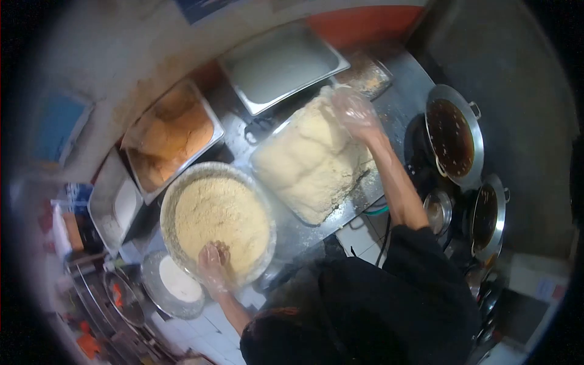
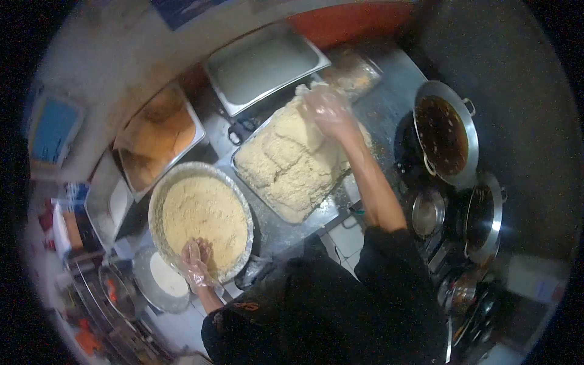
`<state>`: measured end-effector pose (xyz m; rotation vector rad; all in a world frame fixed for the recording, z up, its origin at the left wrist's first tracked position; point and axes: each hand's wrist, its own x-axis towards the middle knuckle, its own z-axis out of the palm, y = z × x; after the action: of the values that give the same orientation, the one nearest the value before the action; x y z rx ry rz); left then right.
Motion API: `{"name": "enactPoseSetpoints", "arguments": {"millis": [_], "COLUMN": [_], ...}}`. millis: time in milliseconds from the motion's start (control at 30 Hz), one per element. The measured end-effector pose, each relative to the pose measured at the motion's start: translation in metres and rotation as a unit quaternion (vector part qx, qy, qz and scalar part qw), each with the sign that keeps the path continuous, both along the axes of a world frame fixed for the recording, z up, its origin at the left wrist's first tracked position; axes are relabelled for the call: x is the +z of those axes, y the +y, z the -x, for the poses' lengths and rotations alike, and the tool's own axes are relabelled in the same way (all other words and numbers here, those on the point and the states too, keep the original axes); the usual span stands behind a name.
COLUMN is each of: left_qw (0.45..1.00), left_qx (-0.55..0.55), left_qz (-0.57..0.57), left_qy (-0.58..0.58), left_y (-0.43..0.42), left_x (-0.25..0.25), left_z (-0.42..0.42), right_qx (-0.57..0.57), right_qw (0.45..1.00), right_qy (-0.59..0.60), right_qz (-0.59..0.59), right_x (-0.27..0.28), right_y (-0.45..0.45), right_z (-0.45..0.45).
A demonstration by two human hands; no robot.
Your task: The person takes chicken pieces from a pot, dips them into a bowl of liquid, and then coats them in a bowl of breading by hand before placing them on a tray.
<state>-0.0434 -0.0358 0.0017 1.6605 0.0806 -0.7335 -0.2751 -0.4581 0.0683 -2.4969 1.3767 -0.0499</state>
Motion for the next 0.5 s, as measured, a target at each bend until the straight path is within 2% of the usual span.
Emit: {"name": "enactPoseSetpoints", "arguments": {"millis": [33,67,133,200,233,267,333,367,433,467,500], "left_qw": [1.000,1.000,1.000,0.999,0.998,0.997,0.996,0.995,0.942,0.940,0.892], "left_qx": [0.022,0.012,0.030,0.021,0.026,0.033,0.018,0.047,0.097,0.115,0.144], "left_qz": [-0.006,0.003,0.005,0.042,0.056,0.075,0.093,0.089,0.306,0.310,0.407], "left_qy": [0.003,0.001,-0.003,-0.025,-0.009,0.003,-0.001,-0.004,0.094,0.084,0.135], "left_y": [0.002,0.004,0.008,0.003,0.006,0.008,0.022,0.030,0.034,0.036,0.037], "left_x": [0.003,0.006,0.016,0.024,0.028,0.031,0.022,0.025,0.027,0.034,0.045], "left_z": [0.002,0.004,0.007,0.012,0.013,0.012,0.006,0.007,0.004,0.005,0.006], "right_qx": [0.025,0.048,0.090,0.103,0.081,0.060,0.015,0.044,0.165,0.185,0.191], "right_qw": [0.993,0.993,0.955,0.979,0.983,0.986,0.995,0.995,0.952,0.947,0.924], "right_qy": [-0.059,-0.059,0.015,0.021,0.006,-0.011,-0.065,-0.068,-0.259,-0.263,-0.317], "right_qz": [0.101,0.093,0.281,0.176,0.163,0.153,0.071,0.066,0.017,0.014,-0.091], "right_x": [-0.028,-0.061,-0.111,-0.112,-0.105,-0.083,0.000,0.001,0.003,0.005,0.008], "right_y": [0.009,0.020,0.034,0.012,0.021,0.034,0.080,0.100,0.132,0.154,0.187], "right_z": [0.002,0.006,0.016,0.018,0.018,0.014,-0.025,-0.027,-0.037,-0.049,-0.066]}}
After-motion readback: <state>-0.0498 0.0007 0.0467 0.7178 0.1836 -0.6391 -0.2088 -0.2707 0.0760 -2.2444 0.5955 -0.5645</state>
